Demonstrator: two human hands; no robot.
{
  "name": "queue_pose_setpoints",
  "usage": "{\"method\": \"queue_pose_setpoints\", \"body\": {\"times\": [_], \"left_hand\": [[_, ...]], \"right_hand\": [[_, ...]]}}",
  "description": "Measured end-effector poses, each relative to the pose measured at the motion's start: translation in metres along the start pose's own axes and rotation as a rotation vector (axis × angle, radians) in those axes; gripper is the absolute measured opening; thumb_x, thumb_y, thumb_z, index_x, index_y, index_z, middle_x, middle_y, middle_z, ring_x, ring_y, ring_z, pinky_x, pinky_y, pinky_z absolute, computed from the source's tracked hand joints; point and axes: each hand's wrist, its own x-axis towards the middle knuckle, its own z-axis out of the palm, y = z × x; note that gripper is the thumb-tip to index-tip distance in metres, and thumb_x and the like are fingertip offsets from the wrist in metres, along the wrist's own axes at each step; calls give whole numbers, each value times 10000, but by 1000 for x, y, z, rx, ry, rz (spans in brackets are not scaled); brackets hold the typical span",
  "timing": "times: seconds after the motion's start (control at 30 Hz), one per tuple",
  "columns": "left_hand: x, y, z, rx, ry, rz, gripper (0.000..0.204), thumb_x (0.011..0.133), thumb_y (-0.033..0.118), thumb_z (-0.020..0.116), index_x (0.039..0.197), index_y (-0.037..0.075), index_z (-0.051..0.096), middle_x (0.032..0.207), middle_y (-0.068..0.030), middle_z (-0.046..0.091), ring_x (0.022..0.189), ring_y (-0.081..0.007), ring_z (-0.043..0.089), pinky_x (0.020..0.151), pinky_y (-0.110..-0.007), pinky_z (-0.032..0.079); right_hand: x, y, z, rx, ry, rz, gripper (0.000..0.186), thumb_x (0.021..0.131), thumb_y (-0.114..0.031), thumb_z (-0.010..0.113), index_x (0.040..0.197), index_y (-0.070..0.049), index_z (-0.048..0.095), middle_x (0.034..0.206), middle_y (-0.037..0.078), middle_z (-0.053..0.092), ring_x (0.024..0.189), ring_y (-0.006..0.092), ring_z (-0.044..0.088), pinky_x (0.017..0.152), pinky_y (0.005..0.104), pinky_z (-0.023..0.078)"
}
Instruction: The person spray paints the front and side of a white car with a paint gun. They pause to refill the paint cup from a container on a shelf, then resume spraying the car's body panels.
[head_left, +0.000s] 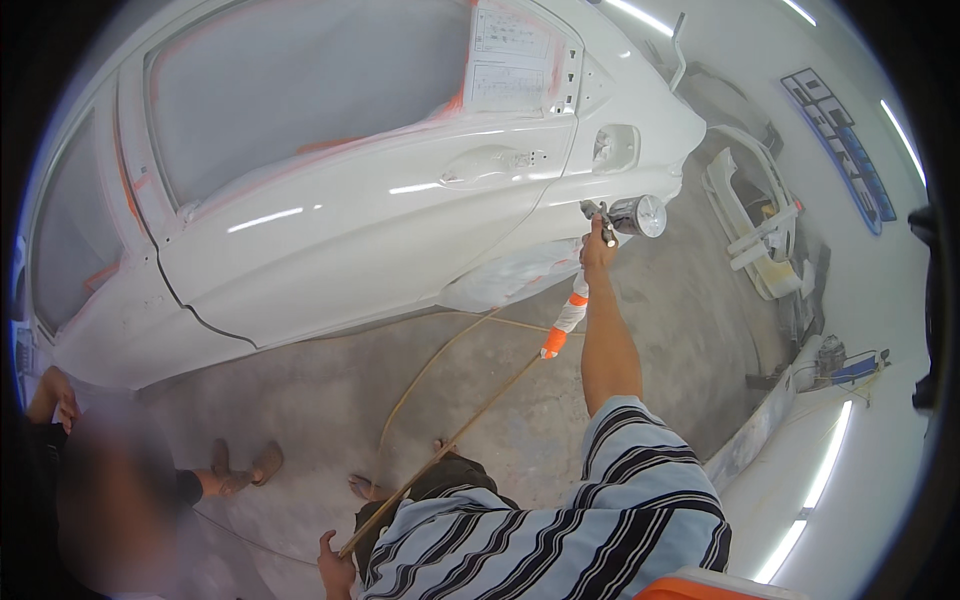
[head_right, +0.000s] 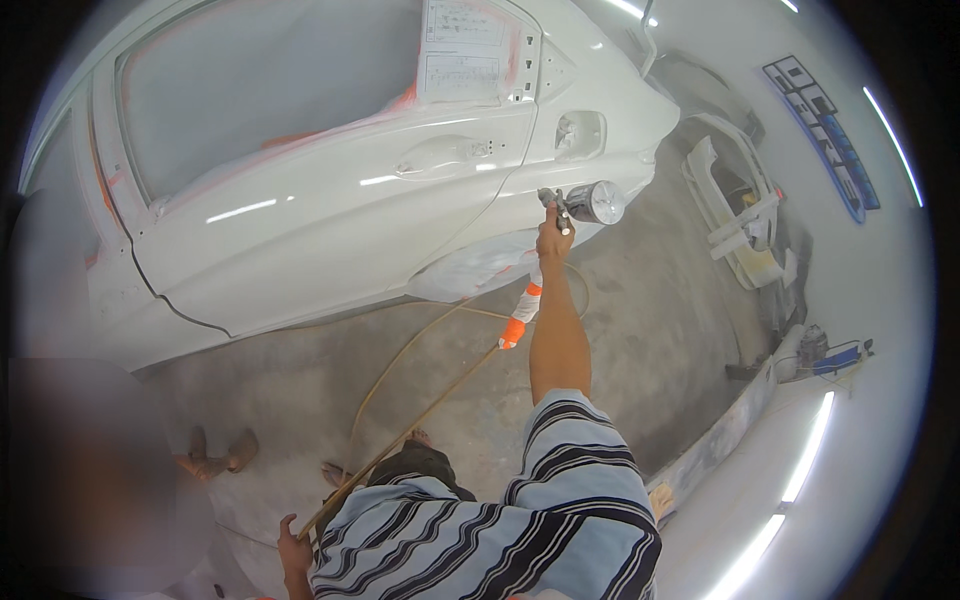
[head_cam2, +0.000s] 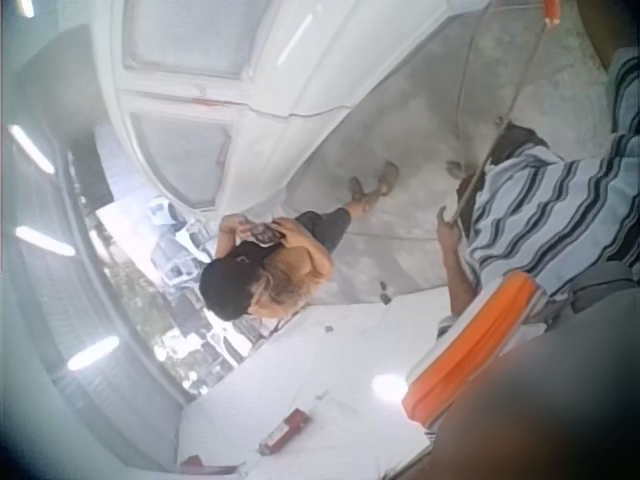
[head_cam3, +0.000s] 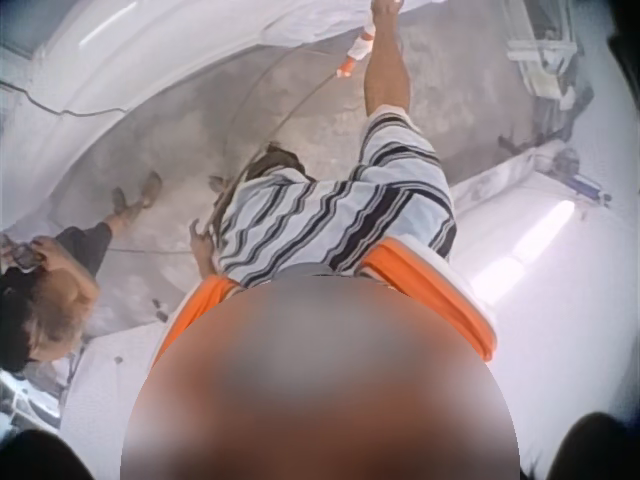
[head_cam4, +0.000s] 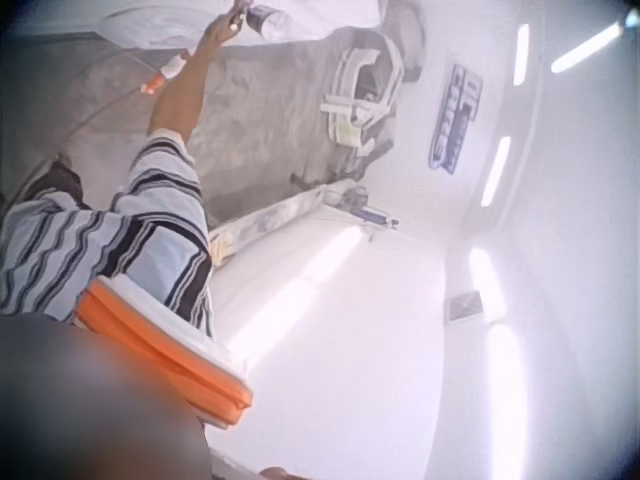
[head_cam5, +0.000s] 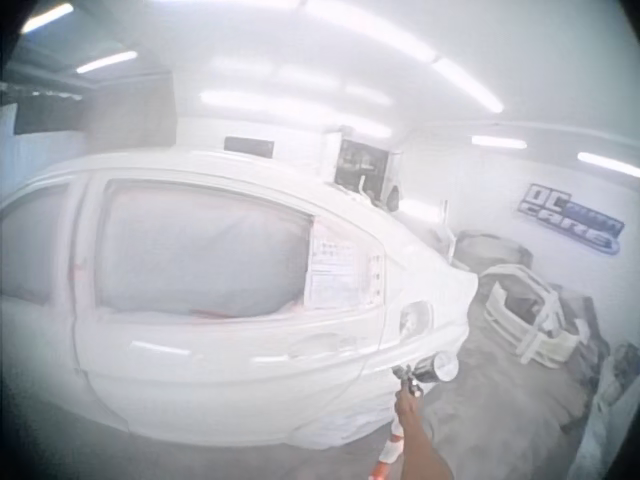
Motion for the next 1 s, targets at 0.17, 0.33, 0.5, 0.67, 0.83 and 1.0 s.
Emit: {"method": "queue_pose_setpoints", "body": {"times": [0.17, 0.33, 0.5, 0.67, 0.83, 1.0], "left_hand": [[-10, 46, -8, -52, -78, 2, 567, 851, 73, 676, 1379, 134, 478, 615, -189, 640, 591, -405, 655, 577, -494, 477], [-19, 24, -8, -57, -33, -102, 572, 832, 32, 638, 1373, 140, 491, 636, -185, 650, 603, -413, 647, 603, -503, 482], [-36, -72, -11, -35, -7, -189, 587, 797, -19, 640, 1347, 151, 524, 611, -172, 628, 605, -399, 643, 603, -477, 485], [-75, -165, -6, -144, 91, -272, 561, 788, -31, 630, 1315, 141, 540, 601, -162, 621, 570, -364, 644, 576, -462, 483], [-117, -229, 1, -302, 118, -441, 504, 805, -2, 645, 1285, 130, 566, 641, -189, 651, 596, -368, 668, 586, -432, 501], [-146, -266, 1, -326, 142, -615, 411, 873, 12, 641, 1260, 135, 583, 830, -248, 706, 832, -457, 696, 740, -500, 530]], "right_hand": [[45, 13, -8, -314, 343, -353, 470, 991, -407, 616, 1217, -4, 702, 1176, 186, 721, 1083, 294, 666, 938, 424, 491], [17, 26, 2, -188, 166, -95, 432, 1005, -421, 616, 1127, -12, 685, 839, 100, 681, 710, 206, 638, 631, 373, 506], [-78, 38, 46, -25, -46, 94, 336, 1022, -418, 606, 1031, -83, 628, 525, -38, 407, 362, 76, 361, 336, 277, 262], [-183, 51, 109, 45, -226, 104, 334, 1009, -456, 617, 1048, -126, 589, 545, -44, 402, 376, 69, 351, 348, 269, 281], [-280, 64, 189, 87, -330, 121, 264, 1019, -380, 630, 1046, -119, 606, 535, -59, 401, 378, 49, 344, 340, 249, 248], [-376, 84, 273, 65, -462, 53, 296, 1021, -404, 618, 897, -142, 562, 534, -59, 391, 366, 52, 336, 325, 252, 260]]}}
